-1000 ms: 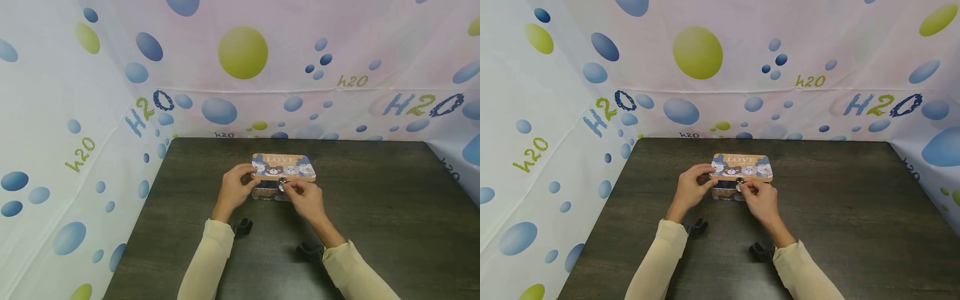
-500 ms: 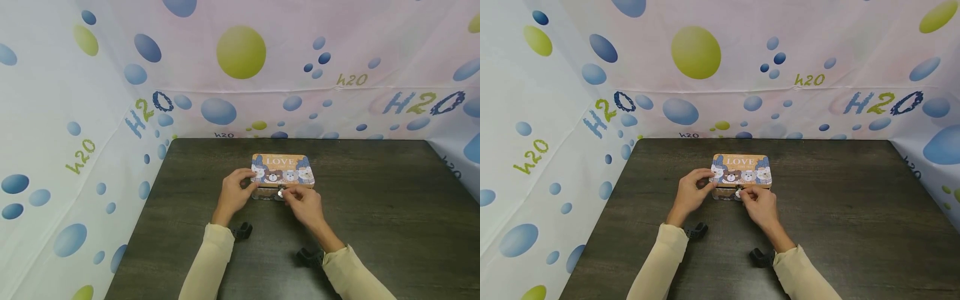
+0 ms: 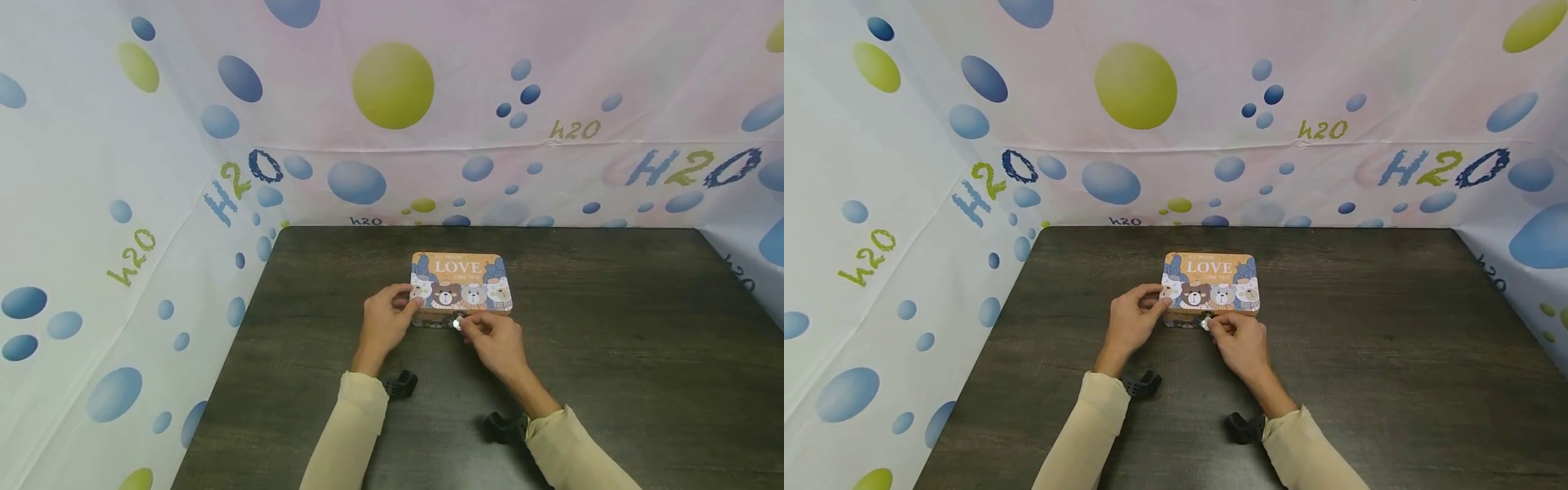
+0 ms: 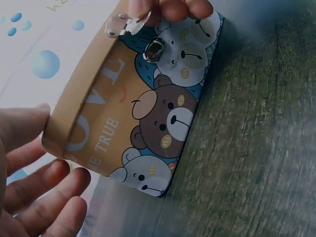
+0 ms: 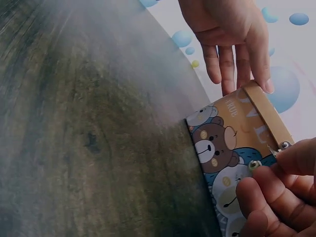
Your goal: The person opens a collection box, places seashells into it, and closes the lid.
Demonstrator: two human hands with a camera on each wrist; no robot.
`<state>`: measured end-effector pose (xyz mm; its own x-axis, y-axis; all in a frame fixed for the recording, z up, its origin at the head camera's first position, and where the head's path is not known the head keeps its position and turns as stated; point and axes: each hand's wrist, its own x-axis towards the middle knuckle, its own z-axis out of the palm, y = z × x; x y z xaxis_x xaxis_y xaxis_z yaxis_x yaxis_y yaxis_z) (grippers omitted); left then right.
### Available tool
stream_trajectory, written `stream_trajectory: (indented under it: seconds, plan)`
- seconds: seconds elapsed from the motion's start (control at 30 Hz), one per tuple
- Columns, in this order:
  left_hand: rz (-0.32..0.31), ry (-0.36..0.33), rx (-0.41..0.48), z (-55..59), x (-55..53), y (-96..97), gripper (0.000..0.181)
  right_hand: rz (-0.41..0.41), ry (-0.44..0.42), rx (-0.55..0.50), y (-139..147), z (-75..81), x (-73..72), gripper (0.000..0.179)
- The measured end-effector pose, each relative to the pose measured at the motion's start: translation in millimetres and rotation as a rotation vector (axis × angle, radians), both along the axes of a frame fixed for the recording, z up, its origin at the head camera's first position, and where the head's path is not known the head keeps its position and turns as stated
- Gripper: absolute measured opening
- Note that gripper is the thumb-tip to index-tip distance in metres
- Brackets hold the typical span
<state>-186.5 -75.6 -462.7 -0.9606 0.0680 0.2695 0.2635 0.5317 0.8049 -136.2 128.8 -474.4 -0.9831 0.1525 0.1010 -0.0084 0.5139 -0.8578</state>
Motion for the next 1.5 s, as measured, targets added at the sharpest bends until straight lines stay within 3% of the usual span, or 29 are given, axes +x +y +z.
stream_trajectory:
  seconds: [0.2, 0.43, 1.0, 1.5]
  plan:
    - [0.032, -0.083, 0.007, -1.0, 0.6, 2.0, 0.032, -0.001, -0.020, -0.006, 0, -5.0, -0.5, 0.011]
    - [0.025, -0.140, -0.006, -0.8, 0.2, 0.2, 0.036, 0.007, -0.024, 0.004, 0, -7.8, 0.7, 0.010]
    - [0.000, -0.229, 0.014, 0.4, -1.3, -2.5, 0.042, -0.036, -0.027, 0.043, -5, -16.0, -0.2, 0.008]
    - [0.021, -0.258, 0.032, 1.2, -1.4, -0.1, 0.041, -0.073, -0.076, 0.030, -8, -17.2, -3.2, 0.021]
